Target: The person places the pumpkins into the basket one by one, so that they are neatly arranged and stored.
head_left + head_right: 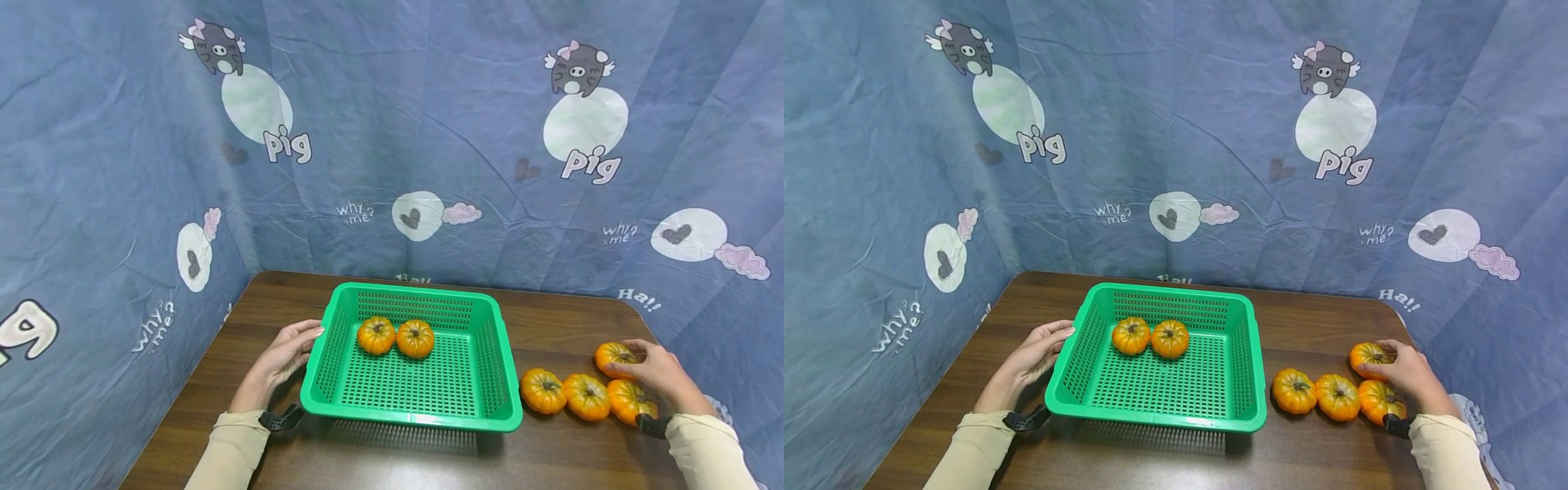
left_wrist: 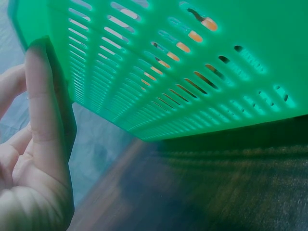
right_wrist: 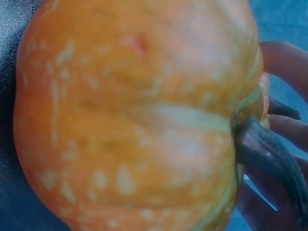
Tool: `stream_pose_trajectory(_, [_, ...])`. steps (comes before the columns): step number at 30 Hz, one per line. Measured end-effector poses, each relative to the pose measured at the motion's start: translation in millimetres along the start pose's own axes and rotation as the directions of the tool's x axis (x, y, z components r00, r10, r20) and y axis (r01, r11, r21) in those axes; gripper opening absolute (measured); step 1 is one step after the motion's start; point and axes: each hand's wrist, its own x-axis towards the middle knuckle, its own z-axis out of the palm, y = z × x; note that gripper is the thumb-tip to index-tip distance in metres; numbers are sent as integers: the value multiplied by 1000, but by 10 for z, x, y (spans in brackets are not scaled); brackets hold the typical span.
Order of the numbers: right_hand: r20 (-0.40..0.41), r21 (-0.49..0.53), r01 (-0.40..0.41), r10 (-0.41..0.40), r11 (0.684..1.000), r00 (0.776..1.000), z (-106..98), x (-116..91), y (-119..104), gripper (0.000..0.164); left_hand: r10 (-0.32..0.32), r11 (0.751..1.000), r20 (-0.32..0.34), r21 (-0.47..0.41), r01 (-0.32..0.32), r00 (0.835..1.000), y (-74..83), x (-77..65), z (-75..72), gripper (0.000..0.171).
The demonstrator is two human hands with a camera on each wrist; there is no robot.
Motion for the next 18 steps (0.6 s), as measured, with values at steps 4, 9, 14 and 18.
stream_pose_trajectory(4, [-5,-2,3,-3,1000,1000,18,-13,8,89,-7,1000,-1,5,7,1000,-3,0,-6,21])
stream_pose_trajectory(9, [-1,3,5,-5,1000,1000,10,3,-6,90,-6,1000,-5,4,6,1000,5,4,1,21])
stream_pose_trajectory(14, [13,15,-4,3,1000,1000,-15,16,-57,93,-8,1000,-15,9,8,1000,12,0,10,21])
stream_pose_trajectory(18, [3,3,21,-21,1000,1000,-21,25,-112,92,-11,1000,-21,11,11,1000,14,5,15,20])
